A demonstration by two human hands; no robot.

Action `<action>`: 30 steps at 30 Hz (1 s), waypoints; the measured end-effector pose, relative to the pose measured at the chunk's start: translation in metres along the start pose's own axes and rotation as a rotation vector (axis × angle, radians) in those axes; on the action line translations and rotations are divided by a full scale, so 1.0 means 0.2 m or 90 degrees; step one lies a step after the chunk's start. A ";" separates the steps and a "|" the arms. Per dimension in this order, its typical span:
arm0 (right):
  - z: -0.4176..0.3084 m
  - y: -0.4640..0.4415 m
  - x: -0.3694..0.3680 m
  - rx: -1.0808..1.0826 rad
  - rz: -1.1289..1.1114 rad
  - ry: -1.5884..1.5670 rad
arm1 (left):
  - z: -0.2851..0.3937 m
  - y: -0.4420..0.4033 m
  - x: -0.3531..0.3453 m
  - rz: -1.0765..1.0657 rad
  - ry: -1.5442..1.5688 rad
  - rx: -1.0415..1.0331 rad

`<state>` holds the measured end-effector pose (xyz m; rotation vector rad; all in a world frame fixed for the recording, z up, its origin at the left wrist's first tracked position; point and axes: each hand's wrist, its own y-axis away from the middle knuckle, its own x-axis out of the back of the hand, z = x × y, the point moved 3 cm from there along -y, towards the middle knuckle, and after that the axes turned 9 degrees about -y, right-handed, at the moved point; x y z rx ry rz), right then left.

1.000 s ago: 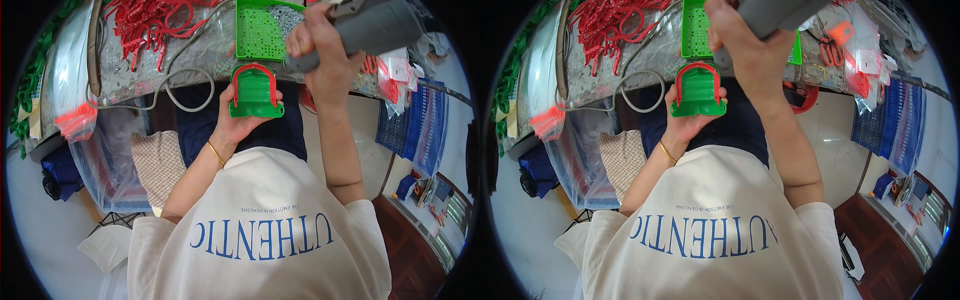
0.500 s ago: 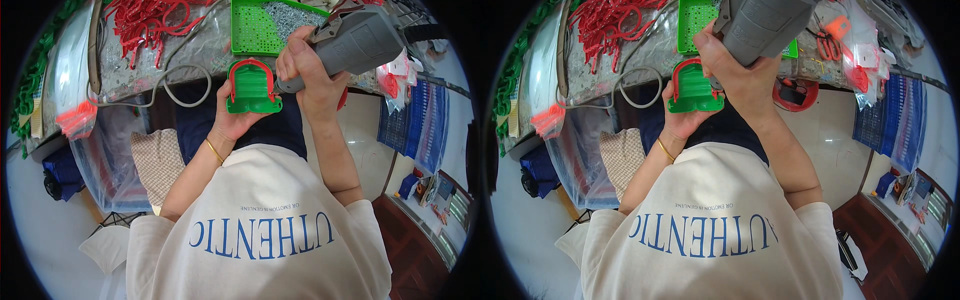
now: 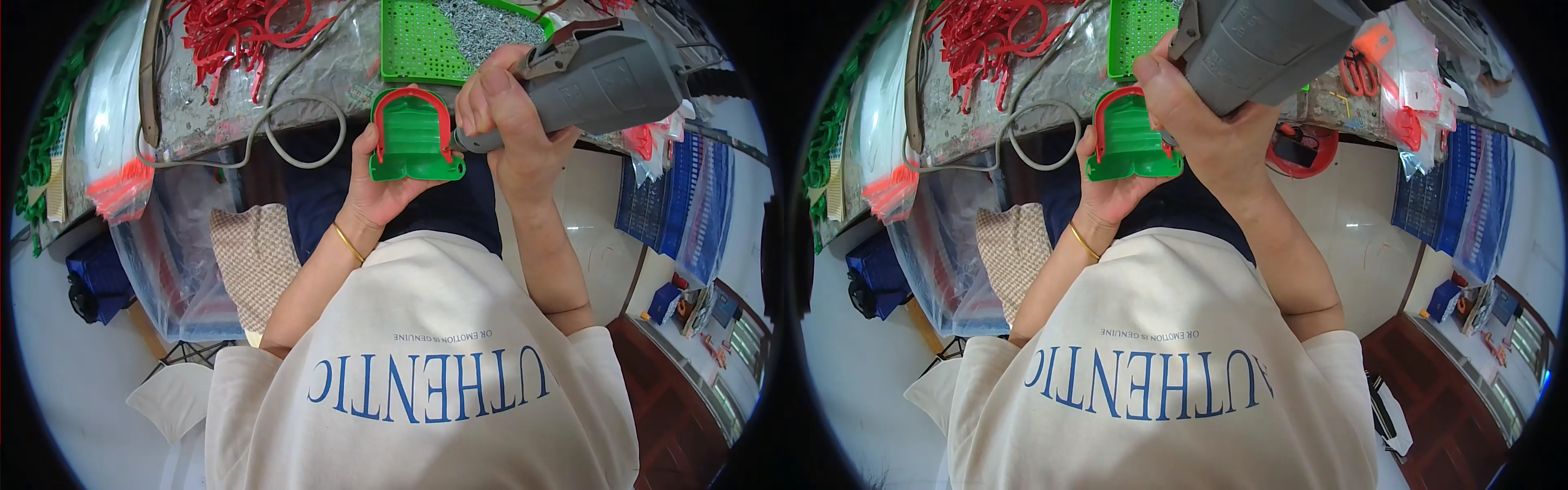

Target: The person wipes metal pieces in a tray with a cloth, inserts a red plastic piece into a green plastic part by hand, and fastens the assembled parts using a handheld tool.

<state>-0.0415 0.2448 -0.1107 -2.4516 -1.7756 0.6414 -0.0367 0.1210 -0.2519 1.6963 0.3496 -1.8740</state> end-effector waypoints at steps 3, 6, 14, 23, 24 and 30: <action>0.01 0.01 0.00 0.004 -0.018 0.023 | 0.00 0.01 0.00 0.002 -0.001 0.021; 0.02 0.01 0.01 0.004 -0.037 0.020 | 0.00 0.01 0.02 0.002 0.032 0.033; -0.05 -0.01 0.03 -0.027 -0.141 -0.040 | -0.01 0.02 -0.04 -0.032 0.001 0.038; 0.04 -0.34 0.07 0.070 -0.017 -0.032 | -0.02 0.00 -0.05 -0.054 -0.027 0.056; 0.09 -0.36 0.09 0.101 0.023 -0.005 | -0.02 -0.01 -0.03 -0.072 -0.003 0.055; 0.28 -0.39 0.13 0.103 0.087 0.059 | -0.02 -0.01 0.00 -0.073 0.047 0.074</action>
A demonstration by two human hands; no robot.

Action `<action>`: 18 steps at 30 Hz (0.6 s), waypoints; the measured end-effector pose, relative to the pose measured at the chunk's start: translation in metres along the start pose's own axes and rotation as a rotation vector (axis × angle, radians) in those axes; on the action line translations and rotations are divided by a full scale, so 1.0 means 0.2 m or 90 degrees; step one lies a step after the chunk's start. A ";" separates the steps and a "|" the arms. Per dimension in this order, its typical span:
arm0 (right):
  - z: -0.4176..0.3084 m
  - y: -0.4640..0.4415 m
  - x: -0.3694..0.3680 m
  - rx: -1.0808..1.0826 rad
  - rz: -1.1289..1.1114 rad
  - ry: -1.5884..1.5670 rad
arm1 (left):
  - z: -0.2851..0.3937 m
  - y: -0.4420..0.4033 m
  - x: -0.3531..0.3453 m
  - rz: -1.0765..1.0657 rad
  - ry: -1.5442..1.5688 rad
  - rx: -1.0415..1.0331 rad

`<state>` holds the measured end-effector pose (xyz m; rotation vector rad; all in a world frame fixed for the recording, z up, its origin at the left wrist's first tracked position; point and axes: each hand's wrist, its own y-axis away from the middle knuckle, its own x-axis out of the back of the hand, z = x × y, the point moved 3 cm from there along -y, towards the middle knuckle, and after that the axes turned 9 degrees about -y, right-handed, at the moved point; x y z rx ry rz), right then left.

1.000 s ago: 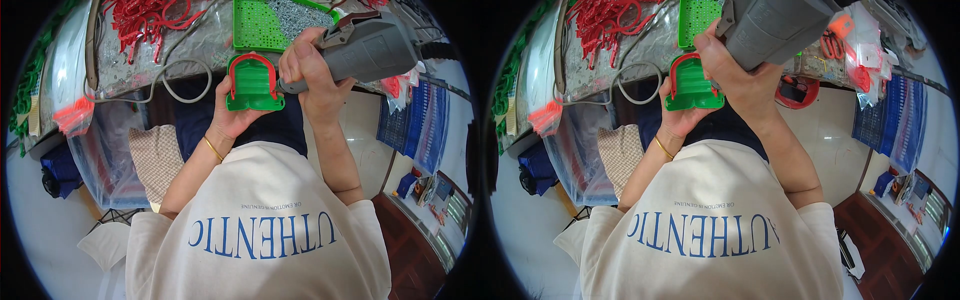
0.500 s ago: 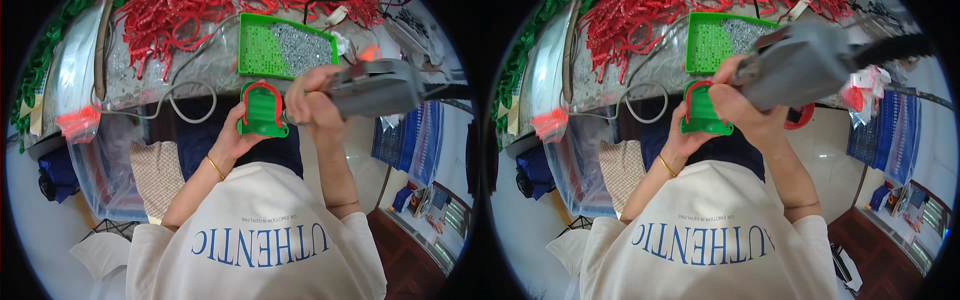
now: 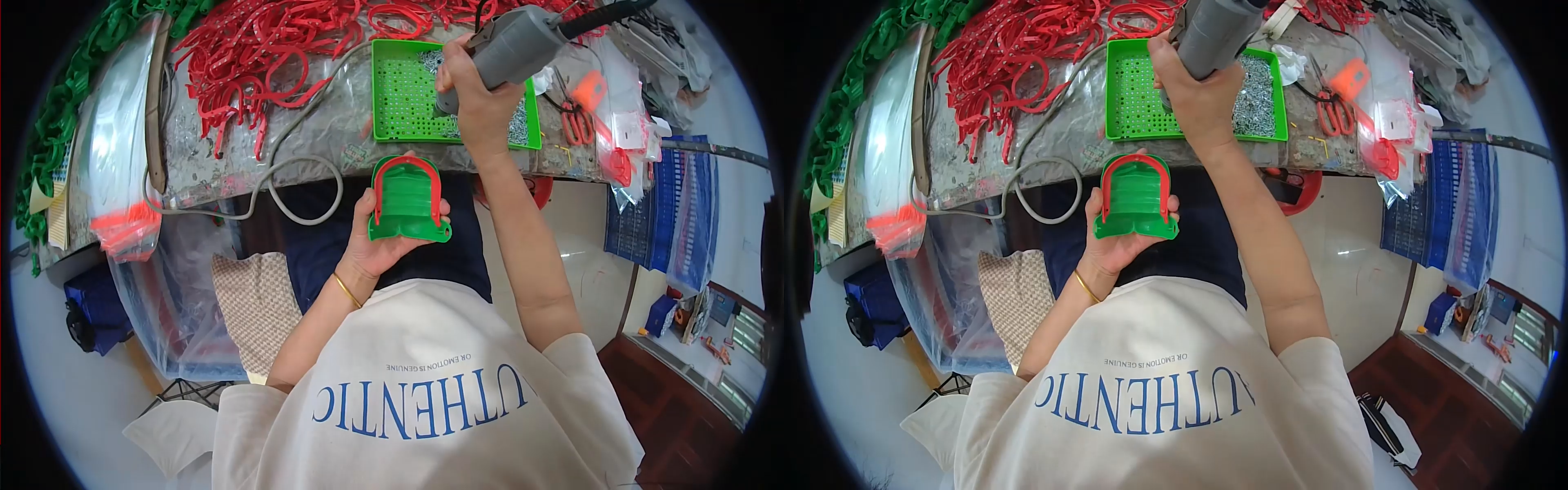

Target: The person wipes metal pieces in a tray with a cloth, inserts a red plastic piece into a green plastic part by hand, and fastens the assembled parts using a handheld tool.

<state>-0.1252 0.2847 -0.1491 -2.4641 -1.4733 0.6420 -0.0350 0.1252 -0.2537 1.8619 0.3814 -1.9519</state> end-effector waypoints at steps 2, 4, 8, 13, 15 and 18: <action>0.03 -0.01 0.01 0.005 0.003 0.011 | 0.01 0.00 -0.01 0.010 -0.008 -0.004; 0.03 -0.01 0.01 0.010 0.006 0.022 | 0.01 0.00 0.01 0.020 -0.016 -0.009; 0.05 -0.01 0.02 0.002 -0.003 0.032 | 0.00 0.00 0.06 0.030 -0.056 -0.011; 0.07 0.00 0.02 0.002 -0.013 0.046 | 0.01 0.00 0.03 0.024 -0.017 0.010; 0.08 0.00 0.03 0.006 -0.010 0.043 | 0.02 0.00 0.03 0.029 -0.037 0.017; 0.08 0.00 0.04 0.001 -0.006 0.039 | 0.01 0.00 0.04 0.012 -0.026 0.014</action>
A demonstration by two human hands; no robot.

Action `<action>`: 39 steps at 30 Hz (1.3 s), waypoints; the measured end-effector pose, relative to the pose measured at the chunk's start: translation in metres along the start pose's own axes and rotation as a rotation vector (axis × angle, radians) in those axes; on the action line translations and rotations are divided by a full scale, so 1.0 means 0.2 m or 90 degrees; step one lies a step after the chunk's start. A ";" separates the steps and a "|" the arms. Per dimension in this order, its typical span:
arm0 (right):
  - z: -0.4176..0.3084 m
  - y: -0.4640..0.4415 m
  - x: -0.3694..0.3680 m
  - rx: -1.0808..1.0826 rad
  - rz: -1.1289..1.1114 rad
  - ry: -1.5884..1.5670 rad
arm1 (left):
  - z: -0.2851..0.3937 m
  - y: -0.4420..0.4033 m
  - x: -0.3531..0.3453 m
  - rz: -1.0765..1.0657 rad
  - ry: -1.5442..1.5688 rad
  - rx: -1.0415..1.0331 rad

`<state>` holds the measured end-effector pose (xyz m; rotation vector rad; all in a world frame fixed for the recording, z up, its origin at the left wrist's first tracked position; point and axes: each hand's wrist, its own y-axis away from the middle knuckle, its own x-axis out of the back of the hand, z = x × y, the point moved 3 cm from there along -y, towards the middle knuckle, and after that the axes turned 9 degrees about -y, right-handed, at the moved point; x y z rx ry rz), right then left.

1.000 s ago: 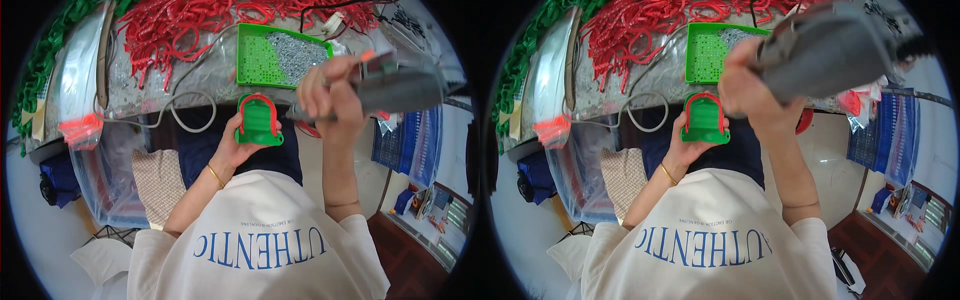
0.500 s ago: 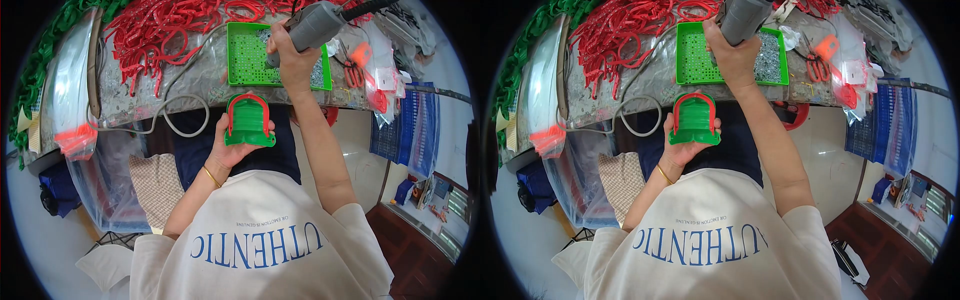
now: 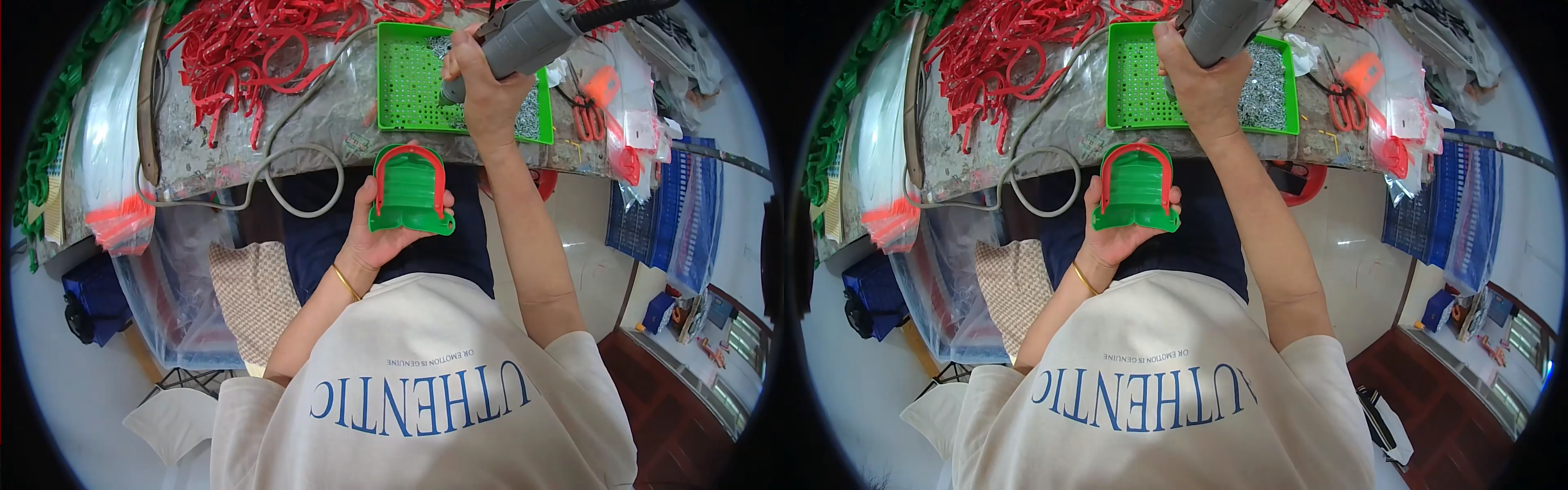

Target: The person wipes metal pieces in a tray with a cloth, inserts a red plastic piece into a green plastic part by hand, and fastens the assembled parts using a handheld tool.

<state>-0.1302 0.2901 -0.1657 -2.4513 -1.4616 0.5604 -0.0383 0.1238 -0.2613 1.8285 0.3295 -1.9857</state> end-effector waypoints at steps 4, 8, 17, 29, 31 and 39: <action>-0.01 -0.01 0.01 0.006 0.004 0.014 | -0.02 -0.01 0.02 0.008 0.038 -0.028; -0.02 -0.03 -0.06 0.052 -0.043 -0.358 | -0.02 0.00 0.03 -0.008 0.093 -0.007; -0.40 0.23 -0.21 -0.163 -0.031 -0.242 | -0.02 0.00 0.00 0.012 0.081 0.019; -0.35 0.36 -0.30 -0.166 -0.117 -0.184 | -0.02 0.02 -0.02 0.096 -0.023 -0.009; -0.35 0.37 -0.30 -0.153 -0.107 -0.187 | -0.02 0.02 0.01 0.096 -0.013 -0.005; -0.32 0.38 -0.29 -0.171 -0.114 -0.262 | -0.02 0.02 -0.02 0.102 -0.027 -0.010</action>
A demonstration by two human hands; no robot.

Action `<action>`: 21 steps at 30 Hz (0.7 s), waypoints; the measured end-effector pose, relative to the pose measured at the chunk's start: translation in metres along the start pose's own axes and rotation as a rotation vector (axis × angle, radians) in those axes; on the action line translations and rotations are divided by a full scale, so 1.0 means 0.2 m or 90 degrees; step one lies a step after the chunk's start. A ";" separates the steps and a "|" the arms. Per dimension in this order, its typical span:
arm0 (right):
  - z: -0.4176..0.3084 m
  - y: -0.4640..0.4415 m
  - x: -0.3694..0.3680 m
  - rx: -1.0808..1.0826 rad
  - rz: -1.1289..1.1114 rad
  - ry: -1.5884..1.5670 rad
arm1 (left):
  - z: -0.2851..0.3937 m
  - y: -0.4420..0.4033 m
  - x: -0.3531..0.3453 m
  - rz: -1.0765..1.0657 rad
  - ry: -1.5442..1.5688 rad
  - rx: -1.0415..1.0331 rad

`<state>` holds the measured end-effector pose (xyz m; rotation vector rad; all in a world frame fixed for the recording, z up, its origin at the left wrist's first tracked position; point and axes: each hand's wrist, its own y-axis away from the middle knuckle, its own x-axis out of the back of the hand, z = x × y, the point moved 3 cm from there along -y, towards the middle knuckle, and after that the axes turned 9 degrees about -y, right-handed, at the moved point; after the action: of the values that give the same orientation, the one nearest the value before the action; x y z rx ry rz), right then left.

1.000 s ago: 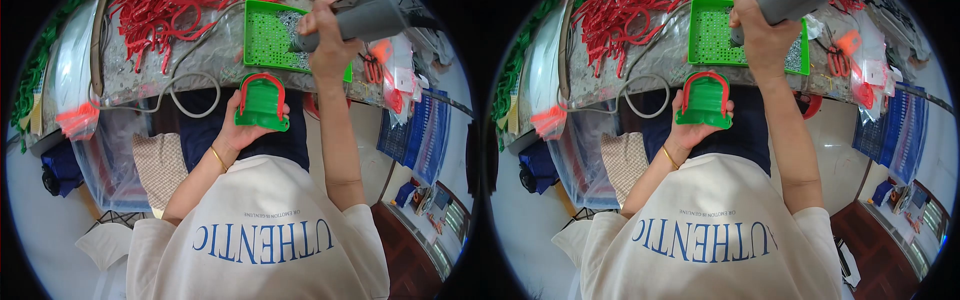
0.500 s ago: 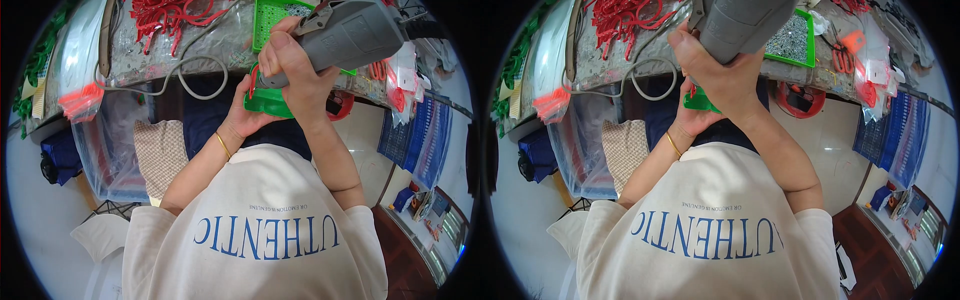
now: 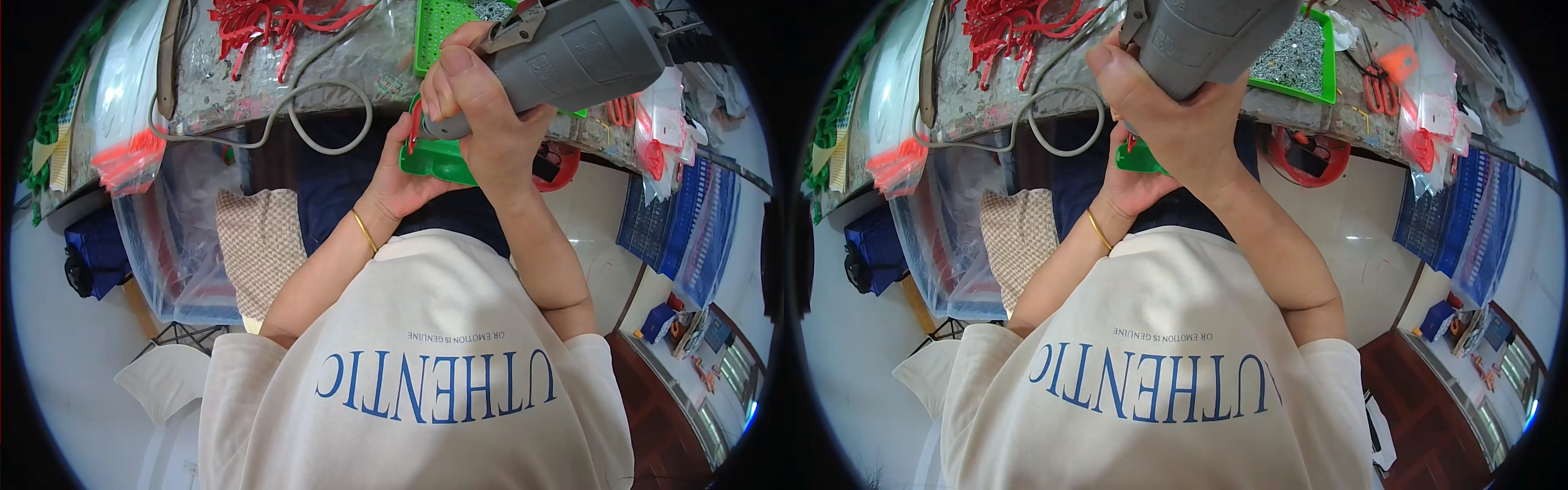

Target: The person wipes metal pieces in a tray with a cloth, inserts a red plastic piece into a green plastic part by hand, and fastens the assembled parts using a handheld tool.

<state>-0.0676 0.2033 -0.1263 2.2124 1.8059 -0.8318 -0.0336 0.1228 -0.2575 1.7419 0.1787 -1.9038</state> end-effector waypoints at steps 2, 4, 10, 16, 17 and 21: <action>0.01 0.00 0.00 0.003 -0.015 -0.005 | 0.00 0.00 0.00 0.004 -0.001 -0.003; 0.00 0.00 0.00 0.019 -0.014 -0.004 | 0.00 0.00 0.00 0.007 -0.002 -0.007; 0.00 0.00 -0.01 0.034 -0.020 0.020 | 0.00 0.00 0.00 0.004 0.010 -0.006; 0.02 -0.01 0.00 0.038 -0.064 0.025 | 0.01 0.02 0.00 0.008 -0.014 -0.012; 0.02 0.00 0.00 0.037 -0.065 0.024 | 0.01 0.02 -0.01 0.007 -0.016 -0.010; 0.02 0.01 0.00 0.052 -0.069 0.057 | 0.01 0.03 0.00 0.023 -0.030 -0.005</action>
<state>-0.0661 0.2011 -0.1293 2.2521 1.9830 -0.8550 -0.0326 0.1162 -0.2554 1.6824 0.1361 -1.9127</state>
